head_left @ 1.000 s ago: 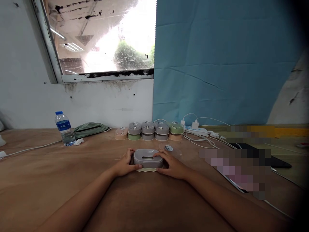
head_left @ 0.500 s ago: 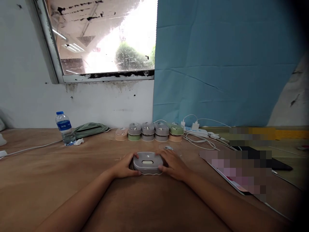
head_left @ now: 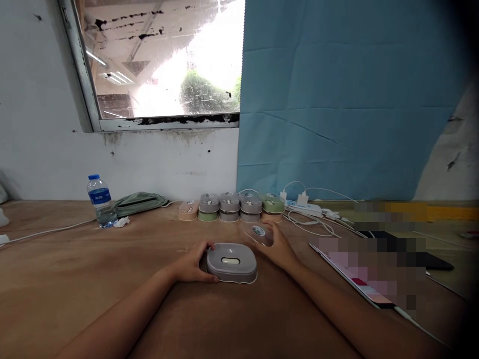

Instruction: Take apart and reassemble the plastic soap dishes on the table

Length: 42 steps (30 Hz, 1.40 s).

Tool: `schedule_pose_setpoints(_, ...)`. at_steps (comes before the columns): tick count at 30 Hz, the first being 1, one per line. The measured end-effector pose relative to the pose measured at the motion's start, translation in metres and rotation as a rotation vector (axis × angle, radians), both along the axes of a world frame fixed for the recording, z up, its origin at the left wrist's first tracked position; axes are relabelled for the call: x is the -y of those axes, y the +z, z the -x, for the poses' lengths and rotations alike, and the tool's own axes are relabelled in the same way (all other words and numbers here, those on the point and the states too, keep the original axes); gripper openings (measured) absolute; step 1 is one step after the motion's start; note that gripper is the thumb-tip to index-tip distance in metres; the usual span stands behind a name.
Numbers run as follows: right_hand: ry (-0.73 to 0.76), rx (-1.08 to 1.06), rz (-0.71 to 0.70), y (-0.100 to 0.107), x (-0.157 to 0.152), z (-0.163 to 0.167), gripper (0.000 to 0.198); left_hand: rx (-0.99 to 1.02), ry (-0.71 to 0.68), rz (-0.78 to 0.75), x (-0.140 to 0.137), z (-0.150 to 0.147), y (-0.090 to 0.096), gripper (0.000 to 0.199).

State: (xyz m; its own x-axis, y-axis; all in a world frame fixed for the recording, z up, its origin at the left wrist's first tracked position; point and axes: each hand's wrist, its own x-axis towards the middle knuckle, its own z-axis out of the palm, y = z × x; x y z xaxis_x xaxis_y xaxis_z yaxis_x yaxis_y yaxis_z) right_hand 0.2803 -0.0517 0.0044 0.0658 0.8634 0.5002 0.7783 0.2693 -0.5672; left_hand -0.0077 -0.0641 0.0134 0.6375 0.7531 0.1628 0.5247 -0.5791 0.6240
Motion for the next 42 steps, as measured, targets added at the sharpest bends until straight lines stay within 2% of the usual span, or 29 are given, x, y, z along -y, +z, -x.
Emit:
schedule_pose_setpoints(2,0.180,-0.120,-0.114,0.004,0.008,0.007,0.055,0.012,0.007,0.014,-0.002,0.000,-0.003,0.074)
schedule_pose_setpoints(4,0.364,-0.177,-0.169,0.007,0.017,0.015,0.055,0.051,-0.006,0.024,-0.004,0.000,-0.006,0.082)
schedule_pose_setpoints(7,0.537,-0.092,-0.116,0.008,0.030,0.025,0.061,0.119,-0.045,0.046,-0.006,0.000,-0.010,0.093)
schedule_pose_setpoints(11,0.639,0.065,0.007,0.009,0.040,0.035,0.067,0.156,-0.068,0.083,-0.007,0.000,-0.009,0.094)
schedule_pose_setpoints(20,0.667,0.098,0.061,0.008,0.033,0.033,0.060,0.177,-0.063,0.118,-0.006,-0.002,-0.004,0.084)
schedule_pose_setpoints(30,0.717,0.071,0.199,0.018,0.030,0.027,0.066,0.163,-0.054,0.091,-0.002,-0.003,0.001,0.077)
schedule_pose_setpoints(34,0.711,0.070,0.203,0.019,0.028,0.025,0.067,0.152,-0.056,0.080,-0.004,-0.002,-0.001,0.074)
schedule_pose_setpoints(39,0.771,-0.039,0.215,0.012,0.026,0.024,0.059,0.157,-0.047,0.072,-0.004,-0.002,-0.003,0.075)
schedule_pose_setpoints(42,0.748,0.017,0.168,0.010,0.027,0.024,0.064,0.183,-0.074,0.101,-0.002,-0.002,-0.001,0.077)
